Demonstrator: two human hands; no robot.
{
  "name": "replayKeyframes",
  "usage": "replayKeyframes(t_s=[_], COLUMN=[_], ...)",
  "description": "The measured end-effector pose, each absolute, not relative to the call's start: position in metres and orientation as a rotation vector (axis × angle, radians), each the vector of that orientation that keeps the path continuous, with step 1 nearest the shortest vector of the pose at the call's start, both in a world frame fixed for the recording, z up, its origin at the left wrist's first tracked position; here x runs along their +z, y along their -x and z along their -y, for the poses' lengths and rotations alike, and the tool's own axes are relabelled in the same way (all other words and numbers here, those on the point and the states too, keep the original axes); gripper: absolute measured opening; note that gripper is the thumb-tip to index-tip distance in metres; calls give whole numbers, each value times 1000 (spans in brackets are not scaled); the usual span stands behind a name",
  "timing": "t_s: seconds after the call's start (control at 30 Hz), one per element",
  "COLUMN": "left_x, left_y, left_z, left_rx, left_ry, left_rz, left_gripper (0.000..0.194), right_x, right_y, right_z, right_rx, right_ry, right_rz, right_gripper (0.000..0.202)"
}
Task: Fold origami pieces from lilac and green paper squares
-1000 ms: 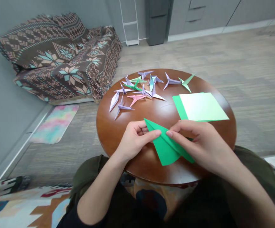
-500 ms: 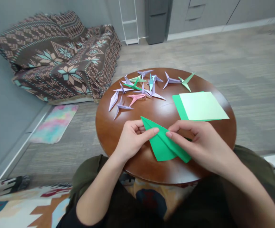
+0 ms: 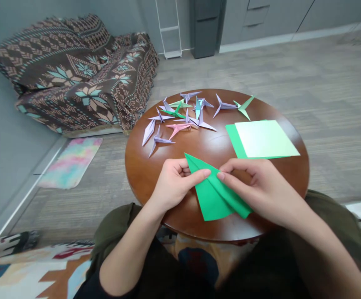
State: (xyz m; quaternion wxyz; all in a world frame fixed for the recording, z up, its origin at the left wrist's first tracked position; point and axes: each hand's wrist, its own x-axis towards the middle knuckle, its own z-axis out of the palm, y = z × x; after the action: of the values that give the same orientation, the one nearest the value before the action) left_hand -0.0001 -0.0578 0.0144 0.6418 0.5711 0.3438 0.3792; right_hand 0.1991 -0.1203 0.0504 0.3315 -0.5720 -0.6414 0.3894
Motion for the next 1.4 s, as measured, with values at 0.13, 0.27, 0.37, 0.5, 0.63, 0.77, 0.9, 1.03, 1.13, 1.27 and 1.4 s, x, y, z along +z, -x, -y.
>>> replayKeyframes(t_s=[0.13,0.27,0.37,0.5,0.63,0.77,0.9,1.03,1.13,1.27,1.4], left_x=[14,12,9,8,7,7,12,18,17,13,12], left_y=[0,1,4,8,9,5,6,13,16,13,10], left_z=[58,56,53,47,43,44,42,36,37,42,44], left_rx=[868,863,908,994,1081,1145,1177,1251,1142,1004,992], left_ry=[-1298,-1284,-1250,-1221,-1167,-1137,-1087,-1069,-1191,-1305,-1275], left_rz=[-765,-748,-731,-725,-763,-805,-829,-827,-760,-718,-728], left_gripper=[12,12,14,19,18,18,18,19,22,18,19], right_x=[49,48,48,48,49,50,52,53,54,54,53], right_y=[-198,-200,-201,-202,-202,-202,-204,-205,-207,-208,-209], right_z=[118,118,118,119,120,119,120,121,121,122,123], right_rx=[1068,1081,1060,1028,1000,977,927,853,810,759,678], right_ry=[1487,1449,1439,1433,1420,1416,1416,1416,1416,1429,1441], right_rz=[1651,1691,1744,1796,1848,1865,1891,1915,1908,1916,1942], right_gripper=[25,23,23,24,24,23,23,24,24,21,20])
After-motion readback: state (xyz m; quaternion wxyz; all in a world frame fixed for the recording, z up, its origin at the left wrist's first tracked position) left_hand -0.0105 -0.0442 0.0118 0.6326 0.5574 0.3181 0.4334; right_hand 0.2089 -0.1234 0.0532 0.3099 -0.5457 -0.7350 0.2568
